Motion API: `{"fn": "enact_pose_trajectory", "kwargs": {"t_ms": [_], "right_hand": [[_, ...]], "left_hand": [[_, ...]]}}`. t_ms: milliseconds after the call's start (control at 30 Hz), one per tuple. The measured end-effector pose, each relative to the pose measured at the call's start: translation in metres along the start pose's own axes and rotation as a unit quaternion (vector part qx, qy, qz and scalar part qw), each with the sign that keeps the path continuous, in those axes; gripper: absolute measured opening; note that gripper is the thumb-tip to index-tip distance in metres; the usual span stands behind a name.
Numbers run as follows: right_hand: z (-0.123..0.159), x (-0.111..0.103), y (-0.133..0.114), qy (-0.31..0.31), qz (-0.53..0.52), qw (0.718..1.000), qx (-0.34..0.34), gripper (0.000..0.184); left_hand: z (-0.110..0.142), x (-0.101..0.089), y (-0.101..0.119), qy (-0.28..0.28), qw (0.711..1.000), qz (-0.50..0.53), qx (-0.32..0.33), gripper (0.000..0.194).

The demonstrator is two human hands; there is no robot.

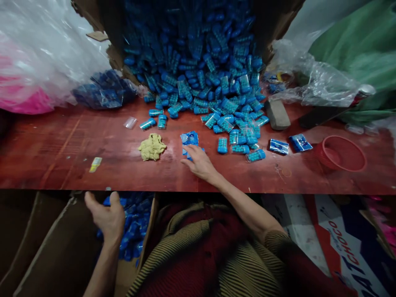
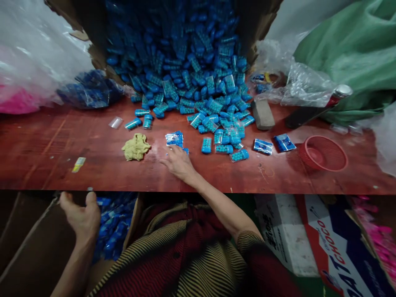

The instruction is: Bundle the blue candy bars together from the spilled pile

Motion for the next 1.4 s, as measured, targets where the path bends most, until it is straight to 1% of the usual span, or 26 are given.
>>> {"fn": "enact_pose_trajectory", "kwargs": {"t_ms": [33, 67, 100, 167, 233, 267, 333, 400, 467, 500, 533, 633, 700, 800, 867, 933, 967, 1000, 1033, 1067, 1100, 1133, 1233, 1267, 1333, 1400], "right_hand": [[-0.013, 0.015, -0.015, -0.018, 0.035, 0.999, -0.022, 0.05], [-0.026, 0.033, -0.03, -0.037, 0.068, 0.996, -0.04, 0.054], [-0.038, 0.051, -0.043, -0.055, 0.095, 0.992, -0.057, 0.057], [-0.061, 0.085, -0.061, -0.091, 0.138, 0.983, -0.074, 0.06], [-0.076, 0.111, -0.067, -0.105, 0.171, 0.976, -0.08, 0.056], [-0.079, 0.12, -0.066, -0.11, 0.179, 0.974, -0.083, 0.052], [-0.076, 0.127, -0.058, -0.115, 0.188, 0.972, -0.084, 0.047], [-0.06, 0.121, -0.047, -0.124, 0.194, 0.969, -0.095, 0.045], [-0.037, 0.102, -0.034, -0.129, 0.197, 0.964, -0.121, 0.049], [-0.027, 0.087, -0.024, -0.12, 0.196, 0.965, -0.124, 0.052], [-0.019, 0.068, -0.012, -0.096, 0.196, 0.97, -0.108, 0.052], [-0.004, 0.013, 0.037, -0.01, 0.206, 0.978, 0.009, 0.042], [0.002, -0.004, 0.057, 0.018, 0.205, 0.978, 0.041, 0.03], [0.003, -0.009, 0.069, 0.04, 0.194, 0.979, 0.046, 0.022], [0.001, -0.01, 0.07, 0.055, 0.188, 0.98, 0.04, 0.021], [0.001, -0.012, 0.069, 0.068, 0.183, 0.98, 0.035, 0.021], [0.003, -0.014, 0.067, 0.074, 0.179, 0.98, 0.035, 0.021], [0.006, -0.016, 0.066, 0.082, 0.173, 0.981, 0.036, 0.021], [0.01, -0.021, 0.062, 0.102, 0.164, 0.98, 0.035, 0.022], [0.015, -0.027, 0.057, 0.127, 0.155, 0.979, 0.025, 0.023], [0.021, -0.031, 0.051, 0.149, 0.145, 0.978, 0.011, 0.023], [0.026, -0.034, 0.045, 0.165, 0.131, 0.977, -0.005, 0.024], [0.037, -0.037, 0.035, 0.174, 0.062, 0.982, -0.027, 0.023], [0.038, -0.038, 0.036, 0.176, 0.028, 0.984, -0.019, 0.023], [0.036, -0.039, 0.046, 0.174, -0.056, 0.983, 0.025, 0.029], [0.03, -0.032, 0.061, 0.137, -0.156, 0.974, 0.089, 0.034]], "left_hand": [[-0.005, -0.001, 0.008, 0.036, 0.999, -0.026, 0.019, 0.072], [-0.011, 0.008, 0.02, 0.036, 0.998, -0.032, 0.043, 0.073], [-0.019, 0.024, 0.034, 0.018, 0.997, -0.028, 0.076, 0.071], [-0.036, 0.06, 0.061, -0.023, 0.99, -0.015, 0.141, 0.066], [-0.053, 0.095, 0.081, -0.061, 0.98, -0.011, 0.187, 0.064], [-0.06, 0.111, 0.085, -0.086, 0.977, -0.013, 0.196, 0.062], [-0.071, 0.14, 0.084, -0.139, 0.972, -0.031, 0.186, 0.059], [-0.076, 0.155, 0.077, -0.166, 0.969, -0.058, 0.171, 0.058], [-0.074, 0.157, 0.073, -0.161, 0.97, -0.076, 0.168, 0.059], [-0.07, 0.154, 0.073, -0.149, 0.971, -0.077, 0.169, 0.059], [-0.066, 0.15, 0.075, -0.134, 0.973, -0.074, 0.171, 0.06], [-0.045, 0.137, 0.088, -0.082, 0.979, -0.045, 0.184, 0.057], [-0.027, 0.134, 0.103, -0.067, 0.978, -0.006, 0.199, 0.052], [0.0, 0.142, 0.122, -0.087, 0.972, 0.095, 0.195, 0.039], [0.014, 0.154, 0.127, -0.112, 0.965, 0.189, 0.14, 0.031], [0.026, 0.17, 0.122, -0.138, 0.948, 0.285, 0.023, 0.027], [0.034, 0.18, 0.116, -0.149, 0.933, 0.322, -0.058, 0.028], [0.043, 0.19, 0.113, -0.167, 0.909, 0.357, -0.134, 0.031], [0.051, 0.201, 0.115, -0.19, 0.879, 0.393, -0.19, 0.034], [0.057, 0.209, 0.119, -0.208, 0.85, 0.427, -0.229, 0.035], [0.06, 0.215, 0.126, -0.221, 0.825, 0.459, -0.246, 0.035], [0.059, 0.217, 0.132, -0.219, 0.811, 0.481, -0.251, 0.034], [0.053, 0.219, 0.138, -0.217, 0.807, 0.487, -0.255, 0.019], [0.052, 0.219, 0.137, -0.219, 0.806, 0.485, -0.258, 0.018], [0.052, 0.22, 0.134, -0.226, 0.801, 0.488, -0.263, 0.017], [0.05, 0.22, 0.131, -0.228, 0.803, 0.489, -0.254, 0.017]]}}
Point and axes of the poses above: each hand's wrist, its own z-axis away from the middle knuckle, its own x-axis out of the palm, y = z × x, the point moved 10 cm from there along -z, towards the middle knuckle, and after that the axes turned 9 degrees about x, right-handed, at the moved point
